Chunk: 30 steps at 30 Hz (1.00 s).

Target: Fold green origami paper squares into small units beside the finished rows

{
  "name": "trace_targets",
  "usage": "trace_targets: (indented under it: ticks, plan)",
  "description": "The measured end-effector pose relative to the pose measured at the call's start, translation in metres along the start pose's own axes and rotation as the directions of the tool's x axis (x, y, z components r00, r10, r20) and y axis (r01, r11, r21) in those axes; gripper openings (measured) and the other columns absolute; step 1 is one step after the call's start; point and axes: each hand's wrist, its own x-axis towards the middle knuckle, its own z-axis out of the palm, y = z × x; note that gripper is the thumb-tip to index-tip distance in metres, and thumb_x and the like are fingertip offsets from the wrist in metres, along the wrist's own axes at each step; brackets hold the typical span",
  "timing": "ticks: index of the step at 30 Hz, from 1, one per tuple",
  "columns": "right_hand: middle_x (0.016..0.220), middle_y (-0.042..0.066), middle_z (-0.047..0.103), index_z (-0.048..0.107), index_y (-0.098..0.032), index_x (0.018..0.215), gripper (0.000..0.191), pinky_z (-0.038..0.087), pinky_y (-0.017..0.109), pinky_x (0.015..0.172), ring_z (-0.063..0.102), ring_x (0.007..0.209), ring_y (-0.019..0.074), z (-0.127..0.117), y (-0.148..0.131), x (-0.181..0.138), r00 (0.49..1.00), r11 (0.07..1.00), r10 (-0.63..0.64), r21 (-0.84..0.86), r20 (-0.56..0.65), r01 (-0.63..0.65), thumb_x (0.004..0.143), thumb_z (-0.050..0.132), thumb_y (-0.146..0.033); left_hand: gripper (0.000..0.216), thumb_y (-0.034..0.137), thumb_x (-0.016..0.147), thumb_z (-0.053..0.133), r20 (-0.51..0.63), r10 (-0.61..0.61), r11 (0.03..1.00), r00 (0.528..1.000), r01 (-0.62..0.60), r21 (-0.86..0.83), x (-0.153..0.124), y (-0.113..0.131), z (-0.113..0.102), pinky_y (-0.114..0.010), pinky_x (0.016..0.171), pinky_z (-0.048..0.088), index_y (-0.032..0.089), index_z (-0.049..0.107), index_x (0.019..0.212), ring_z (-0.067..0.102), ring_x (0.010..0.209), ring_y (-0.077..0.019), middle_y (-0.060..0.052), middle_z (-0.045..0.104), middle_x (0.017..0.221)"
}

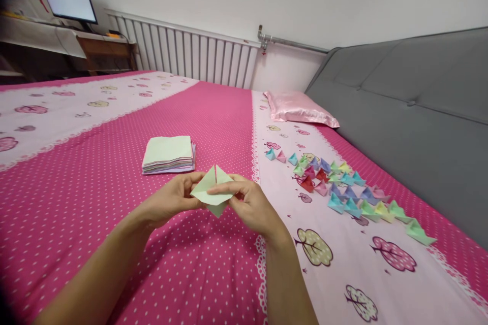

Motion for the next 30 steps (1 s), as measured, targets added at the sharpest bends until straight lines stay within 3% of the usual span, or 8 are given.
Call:
trace_targets:
  ticks: [6, 14, 17, 20, 22, 25, 30]
  plan:
    - [0.103, 0.003, 0.056, 0.067, -0.025, 0.092, 0.033, 0.044, 0.031, 0.080, 0.054, 0.094, 0.0150, 0.000, -0.002, -0.002, 1.000, 0.999, 0.002, -0.037, -0.025, -0.002, 0.079, 0.043, -0.007, 0.037, 0.008, 0.071, 0.058, 0.032, -0.001, 0.999, 0.999, 0.003, -0.049, -0.003, 0.003, -0.001, -0.021, 0.070, 0.041, 0.014, 0.055, 0.108, 0.056, 0.078, -0.0118, -0.006, 0.062, 0.092]
    - [0.110, 0.006, 0.051, 0.063, -0.019, 0.096, 0.040, 0.046, 0.030, 0.079, 0.053, 0.095, 0.0170, -0.001, -0.009, -0.005, 0.998, 0.989, -0.066, -0.135, -0.020, 0.063, 0.063, 0.048, -0.001, 0.038, 0.015, 0.070, 0.064, 0.032, 0.011, 0.990, 0.999, -0.006, -0.141, -0.003, 0.005, -0.003, -0.027, 0.080, 0.040, 0.014, 0.057, 0.107, 0.056, 0.086, -0.0155, -0.008, 0.062, 0.096]
    - [0.109, 0.007, 0.051, 0.064, -0.018, 0.092, 0.029, 0.047, 0.029, 0.073, 0.055, 0.088, 0.0161, -0.001, -0.012, -0.004, 0.997, 0.989, -0.075, -0.131, -0.018, 0.072, 0.067, 0.054, -0.008, 0.029, 0.021, 0.071, 0.064, -0.041, -0.007, 0.994, 0.999, 0.003, -0.107, 0.000, 0.001, 0.000, -0.024, 0.071, 0.041, 0.012, 0.062, 0.099, 0.056, 0.075, -0.0132, -0.006, 0.064, 0.084]
    - [0.101, 0.006, 0.054, 0.064, -0.017, 0.078, 0.010, 0.045, 0.026, 0.063, 0.055, 0.076, 0.0132, 0.001, -0.011, -0.002, 0.992, 0.988, -0.015, -0.152, -0.125, -0.004, 0.068, 0.062, -0.020, 0.022, 0.023, 0.069, 0.065, -0.109, -0.028, 0.996, 0.994, 0.018, -0.092, 0.004, -0.004, 0.004, -0.021, 0.063, 0.040, 0.010, 0.065, 0.087, 0.055, 0.065, -0.0107, -0.003, 0.063, 0.071]
    - [0.087, 0.003, 0.055, 0.063, -0.017, 0.072, 0.010, 0.042, 0.024, 0.057, 0.052, 0.067, 0.0108, 0.002, -0.008, 0.000, 0.983, 0.986, 0.015, -0.163, -0.183, -0.046, 0.065, 0.067, -0.023, 0.022, 0.023, 0.069, 0.066, -0.113, -0.033, 0.993, 0.993, 0.020, -0.113, 0.005, -0.005, 0.006, -0.021, 0.063, 0.040, 0.010, 0.066, 0.085, 0.055, 0.064, -0.0107, -0.003, 0.063, 0.070]
    - [0.074, -0.001, 0.055, 0.061, -0.018, 0.074, 0.018, 0.039, 0.022, 0.053, 0.049, 0.059, 0.0092, 0.004, -0.003, 0.001, 0.980, 0.993, 0.057, -0.094, -0.192, -0.077, 0.061, 0.071, -0.023, 0.024, 0.022, 0.068, 0.066, -0.104, -0.028, 0.989, 0.994, 0.013, -0.149, 0.005, -0.006, 0.008, -0.021, 0.063, 0.041, 0.011, 0.065, 0.090, 0.056, 0.064, -0.0105, -0.003, 0.064, 0.070]
    - [0.061, -0.003, 0.058, 0.058, -0.017, 0.089, 0.036, 0.043, 0.024, 0.051, 0.053, 0.053, 0.0105, 0.005, 0.002, 0.000, 0.959, 0.962, 0.238, 0.173, -0.155, -0.211, 0.057, 0.073, -0.021, 0.032, 0.020, 0.068, 0.066, -0.148, -0.005, 0.993, 0.989, -0.012, -0.115, 0.005, -0.006, 0.007, -0.020, 0.061, 0.043, 0.011, 0.061, 0.099, 0.058, 0.066, -0.0108, -0.005, 0.065, 0.078]
